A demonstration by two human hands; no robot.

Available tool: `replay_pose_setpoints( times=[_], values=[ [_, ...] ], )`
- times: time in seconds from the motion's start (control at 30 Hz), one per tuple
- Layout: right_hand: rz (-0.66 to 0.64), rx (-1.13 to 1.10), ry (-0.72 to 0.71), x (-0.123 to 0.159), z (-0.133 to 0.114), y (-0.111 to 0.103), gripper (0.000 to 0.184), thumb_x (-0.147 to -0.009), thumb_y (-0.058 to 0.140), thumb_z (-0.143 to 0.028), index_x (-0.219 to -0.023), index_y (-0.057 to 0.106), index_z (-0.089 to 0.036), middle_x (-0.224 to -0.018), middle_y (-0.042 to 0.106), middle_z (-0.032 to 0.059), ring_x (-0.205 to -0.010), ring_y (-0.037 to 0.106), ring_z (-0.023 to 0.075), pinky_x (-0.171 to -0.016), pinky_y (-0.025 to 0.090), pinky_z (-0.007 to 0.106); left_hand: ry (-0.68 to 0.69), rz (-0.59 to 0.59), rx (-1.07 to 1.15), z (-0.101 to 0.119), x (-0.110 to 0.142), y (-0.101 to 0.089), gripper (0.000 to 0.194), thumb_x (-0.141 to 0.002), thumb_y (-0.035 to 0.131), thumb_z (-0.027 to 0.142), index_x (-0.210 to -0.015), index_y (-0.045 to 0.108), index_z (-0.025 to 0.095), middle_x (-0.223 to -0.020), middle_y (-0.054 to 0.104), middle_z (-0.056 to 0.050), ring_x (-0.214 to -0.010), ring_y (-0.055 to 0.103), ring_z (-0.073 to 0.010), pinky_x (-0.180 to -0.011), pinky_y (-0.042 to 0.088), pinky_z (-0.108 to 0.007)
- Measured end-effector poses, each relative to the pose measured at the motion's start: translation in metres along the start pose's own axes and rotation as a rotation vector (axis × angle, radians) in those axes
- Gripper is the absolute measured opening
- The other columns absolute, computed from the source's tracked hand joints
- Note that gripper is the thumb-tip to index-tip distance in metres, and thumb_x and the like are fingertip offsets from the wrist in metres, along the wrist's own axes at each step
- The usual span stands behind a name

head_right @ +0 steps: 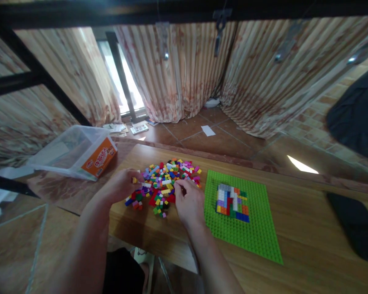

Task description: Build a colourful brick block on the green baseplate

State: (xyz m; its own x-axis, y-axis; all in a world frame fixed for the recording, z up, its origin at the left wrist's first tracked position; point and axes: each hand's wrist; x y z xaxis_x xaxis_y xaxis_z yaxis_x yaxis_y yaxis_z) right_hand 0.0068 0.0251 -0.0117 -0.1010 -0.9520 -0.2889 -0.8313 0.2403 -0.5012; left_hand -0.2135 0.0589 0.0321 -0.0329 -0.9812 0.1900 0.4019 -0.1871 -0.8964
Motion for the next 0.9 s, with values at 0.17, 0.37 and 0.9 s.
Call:
replay_pose_setpoints(
  times=[0.17, 0.37, 0.9],
  values=[
    [0.004, -0.006, -0.012, -0.001, -0.001, -0.001, 0.018, -0.087, 0.057, -0.028, -0.082, 0.073, -0.022, -0.084, 0.073, 0.0031, -0.076, 0.066, 0.0171, -0.072, 0.048, 0.028, -0.002, 0.01, -0.021, 0.006, 0.0, -0.006, 0.013, -0.072, 0.061, 0.021, -0.073, 0.072, 0.016, -0.068, 0.065, -0.002, -0.064, 0.057, -0.0156, -0.061, 0.038, -0.025],
    [-0.013, -0.003, -0.019, -0.002, -0.003, -0.002, 0.017, -0.088, 0.056, -0.026, -0.082, 0.072, -0.023, -0.083, 0.072, 0.0019, -0.075, 0.064, 0.0158, -0.073, 0.048, 0.028, -0.117, 0.05, 0.05, 0.015, 0.0, -0.011, 0.024, -0.07, 0.063, 0.04, -0.067, 0.067, 0.017, -0.05, 0.056, 0.002, -0.051, 0.052, -0.0146, -0.05, 0.031, -0.024],
    [-0.007, -0.107, -0.074, -0.001, -0.007, -0.009, 0.015, -0.09, 0.055, -0.024, -0.09, 0.07, -0.021, -0.085, 0.069, 0.0032, -0.079, 0.062, 0.015, -0.075, 0.047, 0.026, 0.015, 0.041, 0.635, 0.037, 0.001, -0.004, 0.036, -0.066, 0.07, 0.044, -0.087, 0.071, 0.014, -0.074, 0.069, -0.002, -0.065, 0.058, -0.0153, -0.058, 0.043, -0.023]
  ],
)
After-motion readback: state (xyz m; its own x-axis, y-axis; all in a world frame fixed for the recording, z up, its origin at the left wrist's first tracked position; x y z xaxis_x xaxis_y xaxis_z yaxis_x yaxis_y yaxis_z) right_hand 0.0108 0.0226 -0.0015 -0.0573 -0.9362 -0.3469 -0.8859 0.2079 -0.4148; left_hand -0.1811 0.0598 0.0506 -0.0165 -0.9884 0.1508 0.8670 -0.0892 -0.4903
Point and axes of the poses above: each hand's wrist, its own x-axis away from the middle knuckle, its own y-axis out of the palm, z = x × y
